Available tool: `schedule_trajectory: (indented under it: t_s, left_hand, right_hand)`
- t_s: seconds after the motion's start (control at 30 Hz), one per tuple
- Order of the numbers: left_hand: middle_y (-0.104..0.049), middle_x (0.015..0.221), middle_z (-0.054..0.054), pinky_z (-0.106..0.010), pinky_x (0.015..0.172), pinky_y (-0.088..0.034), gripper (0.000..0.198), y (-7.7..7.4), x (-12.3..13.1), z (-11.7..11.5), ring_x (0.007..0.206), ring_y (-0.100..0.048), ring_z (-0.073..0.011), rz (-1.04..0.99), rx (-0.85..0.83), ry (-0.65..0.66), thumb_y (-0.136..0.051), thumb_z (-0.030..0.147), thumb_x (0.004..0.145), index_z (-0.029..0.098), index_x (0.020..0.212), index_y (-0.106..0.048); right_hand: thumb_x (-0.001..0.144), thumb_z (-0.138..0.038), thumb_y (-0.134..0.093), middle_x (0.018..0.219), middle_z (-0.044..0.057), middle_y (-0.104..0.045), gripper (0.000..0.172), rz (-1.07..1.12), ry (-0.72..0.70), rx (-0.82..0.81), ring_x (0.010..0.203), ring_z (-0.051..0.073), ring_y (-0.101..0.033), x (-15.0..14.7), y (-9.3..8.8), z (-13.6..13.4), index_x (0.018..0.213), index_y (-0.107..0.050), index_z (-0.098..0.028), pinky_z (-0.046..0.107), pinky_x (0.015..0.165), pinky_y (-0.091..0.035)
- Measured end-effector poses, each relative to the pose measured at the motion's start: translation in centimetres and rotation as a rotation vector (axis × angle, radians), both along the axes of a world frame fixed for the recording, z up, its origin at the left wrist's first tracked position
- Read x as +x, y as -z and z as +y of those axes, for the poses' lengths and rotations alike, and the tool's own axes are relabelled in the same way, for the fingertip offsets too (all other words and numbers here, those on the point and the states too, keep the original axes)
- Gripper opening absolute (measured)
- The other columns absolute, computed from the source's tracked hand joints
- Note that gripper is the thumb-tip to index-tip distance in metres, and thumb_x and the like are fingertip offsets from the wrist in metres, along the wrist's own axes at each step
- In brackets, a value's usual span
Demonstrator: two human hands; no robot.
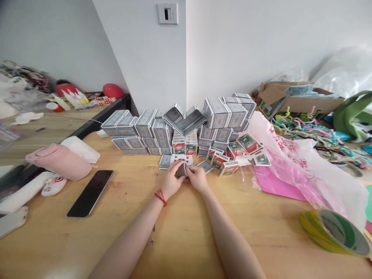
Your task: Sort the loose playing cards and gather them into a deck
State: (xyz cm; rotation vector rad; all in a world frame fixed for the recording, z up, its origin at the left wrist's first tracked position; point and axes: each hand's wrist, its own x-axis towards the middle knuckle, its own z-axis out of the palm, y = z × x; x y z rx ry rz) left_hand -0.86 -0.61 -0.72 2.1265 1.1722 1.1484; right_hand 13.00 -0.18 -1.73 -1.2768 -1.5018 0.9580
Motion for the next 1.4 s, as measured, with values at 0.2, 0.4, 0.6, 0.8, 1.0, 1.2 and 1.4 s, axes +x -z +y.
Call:
schedule_trajectory:
  t_s: [0.2,0.4,0.6,0.8,1.0,1.2,1.4]
  left_hand:
    - [-0.044,0.121,-0.008,-0.043,0.097,-0.033,0.058,-0.24,0.27,-0.07,0.115,-0.038,-0.0208,0.051,0.027,-0.011,-0.055,0.010,0.065,0.021,0.120,-0.037]
    - [-0.046,0.119,-0.007,-0.045,0.097,-0.032,0.057,-0.40,0.24,-0.16,0.114,-0.038,-0.0219,0.111,0.071,0.008,-0.057,0.012,0.065,0.022,0.118,-0.040]
    - [-0.045,0.120,-0.006,-0.045,0.099,-0.031,0.058,-0.16,0.29,-0.11,0.116,-0.037,-0.0213,0.100,0.074,0.021,-0.055,0.007,0.064,0.022,0.118,-0.040]
    - [-0.043,0.123,-0.007,-0.043,0.099,-0.032,0.057,0.03,0.35,-0.15,0.117,-0.035,-0.0198,0.072,0.039,0.042,-0.052,0.005,0.065,0.021,0.119,-0.039]
    - [-0.039,0.127,-0.007,-0.042,0.099,-0.032,0.058,0.04,0.14,0.05,0.118,-0.035,-0.0198,0.063,0.010,0.025,-0.051,0.005,0.066,0.021,0.120,-0.038]
    - [-0.042,0.124,-0.007,-0.043,0.098,-0.033,0.058,0.03,-0.18,0.23,0.116,-0.037,-0.0211,0.041,0.010,0.004,-0.055,0.008,0.064,0.022,0.118,-0.040]
    - [-0.042,0.125,-0.007,-0.043,0.097,-0.034,0.057,0.03,-0.14,0.20,0.116,-0.038,-0.0209,0.028,-0.001,0.021,-0.055,0.008,0.065,0.023,0.119,-0.040]
  right_hand:
    - [0.071,-0.038,-0.048,0.067,0.002,-0.064,0.028,0.046,0.053,-0.004,0.066,0.018,-0.057,-0.28,0.57,0.29,0.077,-0.065,-0.017,0.026,0.059,-0.043]
    - [0.064,-0.032,-0.055,0.064,0.003,-0.065,0.035,0.119,0.197,-0.055,0.057,0.017,-0.057,-0.50,0.81,0.25,0.094,-0.059,-0.015,0.027,0.055,-0.044]
    - [0.064,-0.026,-0.054,0.063,0.002,-0.064,0.034,0.085,0.204,0.012,0.056,0.016,-0.057,-0.35,0.54,-0.02,0.095,-0.059,-0.016,0.026,0.055,-0.045]
    - [0.066,-0.027,-0.055,0.078,0.006,-0.066,0.034,0.108,0.198,0.033,0.068,0.019,-0.061,-0.45,0.55,-0.11,0.098,-0.059,-0.016,0.030,0.063,-0.048]
    - [0.066,-0.030,-0.055,0.088,0.007,-0.066,0.035,0.193,0.145,-0.001,0.080,0.022,-0.062,-0.43,0.45,-0.10,0.099,-0.060,-0.016,0.033,0.071,-0.048]
    - [0.063,-0.034,-0.060,0.089,0.007,-0.066,0.040,0.381,0.023,-0.121,0.085,0.024,-0.061,-0.11,0.14,0.08,0.099,-0.059,-0.017,0.038,0.075,-0.048]
    - [0.058,-0.038,-0.066,0.081,0.007,-0.067,0.036,0.411,0.007,-0.161,0.078,0.023,-0.062,0.07,-0.07,0.13,0.087,-0.061,-0.016,0.034,0.069,-0.049]
